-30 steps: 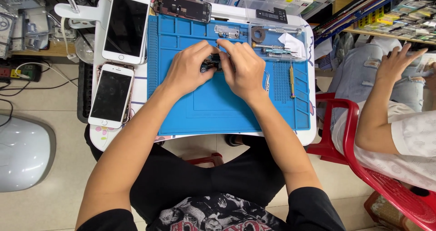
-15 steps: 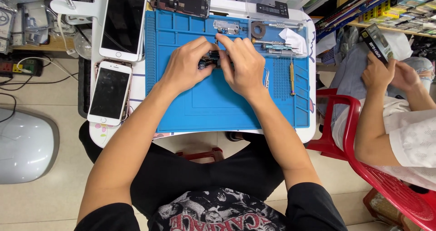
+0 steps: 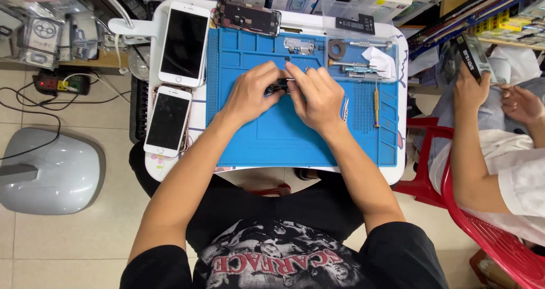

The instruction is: The person disassembles a smartphone on a blue mat, using tweezers and a screwdriver to remove and reattach internal components. They also adjust a nearby standing fan and handle a small bottle of liquid during the process.

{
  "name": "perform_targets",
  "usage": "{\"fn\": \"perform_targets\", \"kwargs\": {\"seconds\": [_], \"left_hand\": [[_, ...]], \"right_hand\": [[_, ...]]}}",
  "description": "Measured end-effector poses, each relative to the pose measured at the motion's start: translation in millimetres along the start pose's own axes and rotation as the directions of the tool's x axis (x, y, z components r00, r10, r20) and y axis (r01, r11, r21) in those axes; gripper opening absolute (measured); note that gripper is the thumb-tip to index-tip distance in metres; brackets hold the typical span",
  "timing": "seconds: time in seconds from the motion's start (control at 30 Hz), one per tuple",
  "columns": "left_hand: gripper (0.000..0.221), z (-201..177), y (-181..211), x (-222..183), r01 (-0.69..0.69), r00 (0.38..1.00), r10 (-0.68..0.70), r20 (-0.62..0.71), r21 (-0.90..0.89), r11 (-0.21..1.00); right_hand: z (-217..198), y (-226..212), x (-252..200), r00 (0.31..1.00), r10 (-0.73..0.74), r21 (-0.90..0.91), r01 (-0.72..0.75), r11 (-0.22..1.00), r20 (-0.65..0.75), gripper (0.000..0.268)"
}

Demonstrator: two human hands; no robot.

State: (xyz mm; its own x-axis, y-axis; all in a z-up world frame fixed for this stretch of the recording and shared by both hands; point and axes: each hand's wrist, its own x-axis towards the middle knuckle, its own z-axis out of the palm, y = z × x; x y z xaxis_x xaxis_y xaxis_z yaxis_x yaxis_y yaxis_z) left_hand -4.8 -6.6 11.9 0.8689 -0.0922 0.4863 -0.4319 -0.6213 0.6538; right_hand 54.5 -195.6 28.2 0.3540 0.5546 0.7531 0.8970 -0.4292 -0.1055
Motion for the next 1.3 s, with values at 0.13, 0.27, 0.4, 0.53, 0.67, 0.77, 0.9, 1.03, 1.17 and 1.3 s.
{"fn": "perform_targets", "kwargs": {"seconds": [0.13,0.27,0.4,0.53,0.67,0.77,0.9,1.03,1.17,1.3], "left_hand": [[0.025,-2.4,-5.2,-0.8,-0.019,1.000,0.019,0.009,0.003,1.000],[0.032,-4.7,-8.4,-0.6,-0.034,0.997,0.035,0.066,-0.007,0.999],[0.034,-3.6,-7.4,0.4,-0.072,0.996,0.072,0.044,0.005,0.997],[0.033,-4.0,-8.0,0.1,-0.052,0.998,0.052,0.047,0.003,0.999],[0.033,-4.2,-5.0,1.7,-0.029,0.998,0.031,0.055,-0.034,0.999],[0.031,-4.8,-5.4,2.9,-0.021,0.998,0.023,0.057,-0.033,0.999],[0.021,-2.7,-3.0,3.8,-0.043,0.999,0.044,0.023,-0.047,0.998],[0.020,-2.3,-3.5,2.1,-0.007,0.999,0.010,0.040,-0.078,0.997],[0.024,-0.5,-7.2,1.9,-0.030,1.000,0.030,0.005,-0.041,0.999],[0.025,3.9,-9.9,-1.9,-0.080,0.996,0.081,-0.039,0.022,0.997]], "right_hand": [[4.2,-1.1,-2.6,1.000,0.007,0.022,-0.007,1.000,-0.024,0.029],[3.4,3.2,-7.0,1.000,-0.007,0.014,0.007,1.000,0.018,0.027],[-0.1,10.2,-8.7,1.000,0.010,0.023,-0.010,1.000,0.014,0.028],[1.7,6.4,-5.0,1.000,0.004,0.040,-0.004,0.999,0.000,0.028],[3.4,6.5,-6.2,1.000,-0.013,0.067,0.012,0.998,0.015,0.029],[4.5,6.9,-4.4,1.000,-0.015,0.069,0.015,0.998,0.012,0.029],[2.9,3.6,3.5,0.999,-0.043,0.036,0.043,0.998,-0.018,0.027],[9.3,0.8,2.7,0.999,-0.046,0.011,0.046,0.999,-0.003,0.024],[7.6,0.9,6.2,0.998,-0.046,0.027,0.047,0.999,-0.036,0.026],[5.2,1.0,3.0,0.995,-0.062,0.051,0.066,0.997,-0.073,0.026]]}}
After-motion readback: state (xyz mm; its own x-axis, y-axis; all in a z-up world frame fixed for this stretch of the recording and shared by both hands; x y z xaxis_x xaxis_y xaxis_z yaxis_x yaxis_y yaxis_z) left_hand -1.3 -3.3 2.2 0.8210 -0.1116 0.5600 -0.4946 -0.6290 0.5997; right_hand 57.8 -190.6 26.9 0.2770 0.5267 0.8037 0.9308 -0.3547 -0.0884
